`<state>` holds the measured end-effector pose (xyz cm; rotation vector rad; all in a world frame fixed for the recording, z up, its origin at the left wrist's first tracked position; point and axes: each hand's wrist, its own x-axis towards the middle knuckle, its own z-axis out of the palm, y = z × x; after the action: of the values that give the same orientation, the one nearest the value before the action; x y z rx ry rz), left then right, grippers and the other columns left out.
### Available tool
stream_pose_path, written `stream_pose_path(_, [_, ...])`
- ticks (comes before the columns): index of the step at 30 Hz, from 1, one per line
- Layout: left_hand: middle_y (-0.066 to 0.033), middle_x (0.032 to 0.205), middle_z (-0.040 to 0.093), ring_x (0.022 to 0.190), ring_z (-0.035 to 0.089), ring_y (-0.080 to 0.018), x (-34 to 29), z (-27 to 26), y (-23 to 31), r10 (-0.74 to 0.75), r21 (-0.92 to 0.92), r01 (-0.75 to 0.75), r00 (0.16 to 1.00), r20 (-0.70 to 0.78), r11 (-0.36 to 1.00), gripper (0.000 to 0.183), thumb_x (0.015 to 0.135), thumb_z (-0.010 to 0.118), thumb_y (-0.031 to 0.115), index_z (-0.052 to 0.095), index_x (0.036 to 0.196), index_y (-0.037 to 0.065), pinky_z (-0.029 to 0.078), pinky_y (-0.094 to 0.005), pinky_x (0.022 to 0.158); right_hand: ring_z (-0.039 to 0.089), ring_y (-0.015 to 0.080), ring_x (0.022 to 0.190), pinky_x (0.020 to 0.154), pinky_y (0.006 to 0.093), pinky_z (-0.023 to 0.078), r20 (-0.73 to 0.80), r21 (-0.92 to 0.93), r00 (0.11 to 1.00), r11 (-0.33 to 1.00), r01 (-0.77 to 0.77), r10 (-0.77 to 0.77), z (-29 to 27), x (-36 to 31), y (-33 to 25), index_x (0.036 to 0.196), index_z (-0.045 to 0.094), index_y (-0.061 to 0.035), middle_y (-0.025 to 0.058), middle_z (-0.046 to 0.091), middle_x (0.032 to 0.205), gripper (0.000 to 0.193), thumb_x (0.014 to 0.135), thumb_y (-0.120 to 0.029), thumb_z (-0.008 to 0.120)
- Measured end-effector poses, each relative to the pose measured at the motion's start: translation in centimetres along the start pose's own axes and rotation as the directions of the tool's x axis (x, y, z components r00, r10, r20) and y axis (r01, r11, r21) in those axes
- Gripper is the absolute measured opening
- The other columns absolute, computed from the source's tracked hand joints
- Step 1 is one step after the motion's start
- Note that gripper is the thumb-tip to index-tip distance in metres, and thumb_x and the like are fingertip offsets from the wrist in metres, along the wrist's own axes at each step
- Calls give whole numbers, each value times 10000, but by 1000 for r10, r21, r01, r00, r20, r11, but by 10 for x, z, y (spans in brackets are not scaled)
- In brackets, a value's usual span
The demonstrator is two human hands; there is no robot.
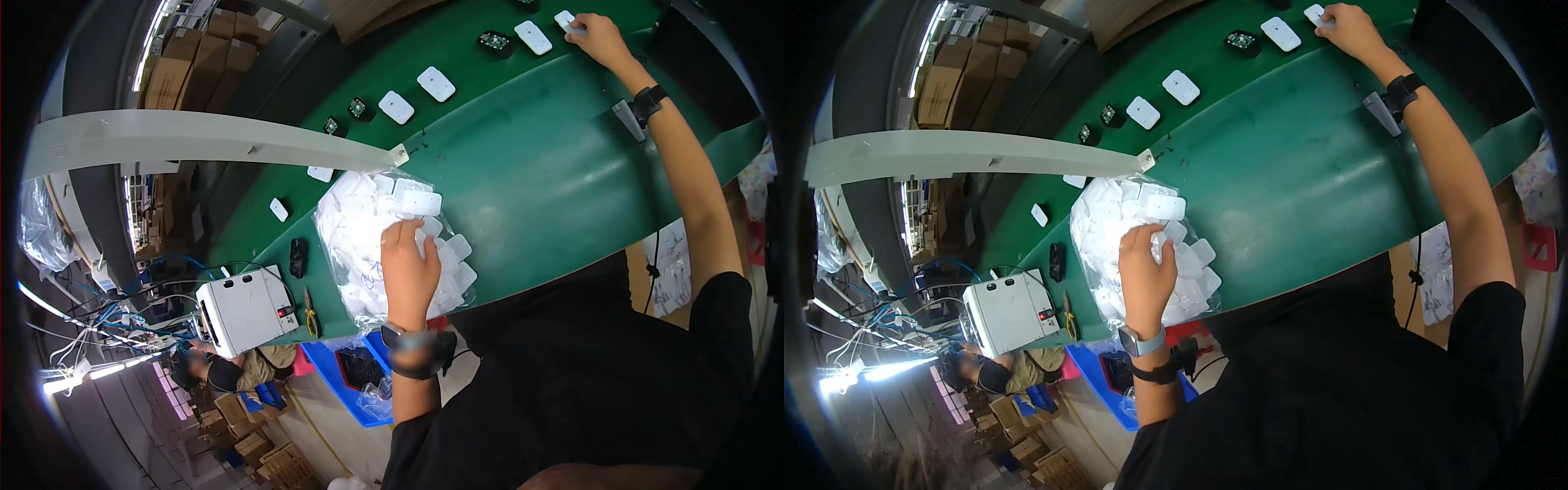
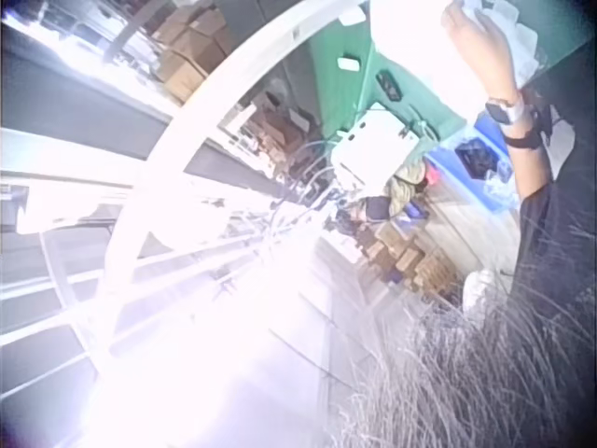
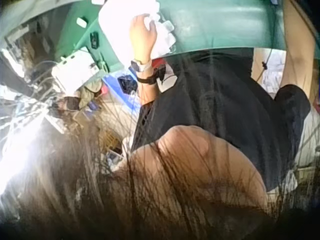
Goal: The person repeatedly picks up small white plastic cases and green circuit boards from a green workbench, inserts the boards into the cases, and places the assembled units on the table. The person handles items one at a time in a repetitive sequence.
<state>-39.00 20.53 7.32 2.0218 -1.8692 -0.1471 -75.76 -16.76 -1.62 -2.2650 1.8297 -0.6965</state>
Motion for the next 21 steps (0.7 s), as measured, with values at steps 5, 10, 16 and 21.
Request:
stream_pose_path(5, [-203, 1141, 591, 1081, 538, -393, 33, 22, -3, 57, 300, -61, 998, 24, 952, 429, 719, 757, 78, 591, 1107, 0, 433, -468, 919, 671, 295, 954, 815, 366, 536, -236, 159, 956, 963, 216, -175, -38, -37, -6, 1125, 685, -28, 133, 695, 1115, 321, 876, -229, 715])
stream_pose_path(10, [-154, 1108, 592, 1078, 534, -373, 39, 36, -22, 97, 266, -121, 990, 105, 956, 430, 656, 732, 19, 583, 1059, 38, 427, -464, 893, 655, 268, 847, 771, 376, 531, -47, 286, 966, 923, 258, -255, -99, -117, -11, 941, 694, -8, 132, 673, 885, 136, 823, -74, 680])
stream_pose_path(16, [-130, 1109, 603, 1071, 544, -344, 46, 28, -6, 141, 271, -176, 980, 143, 946, 451, 708, 693, -1, 624, 1152, 35, 436, -451, 916, 641, 256, 804, 743, 373, 526, 48, 236, 969, 946, 223, -241, -107, -164, 22, 902, 691, 0, 116, 640, 833, 104, 806, -34, 668])
stream_pose_path(21, [-129, 1057, 604, 978, 573, -335, 36, 25, -14, 127, 258, -158, 983, 133, 953, 327, 716, 695, -37, 686, 1035, 34, 472, -443, 857, 627, 244, 773, 717, 358, 524, 39, 269, 960, 928, 256, -276, -91, -150, 9, 914, 692, 8, 110, 625, 829, 100, 825, -27, 666])
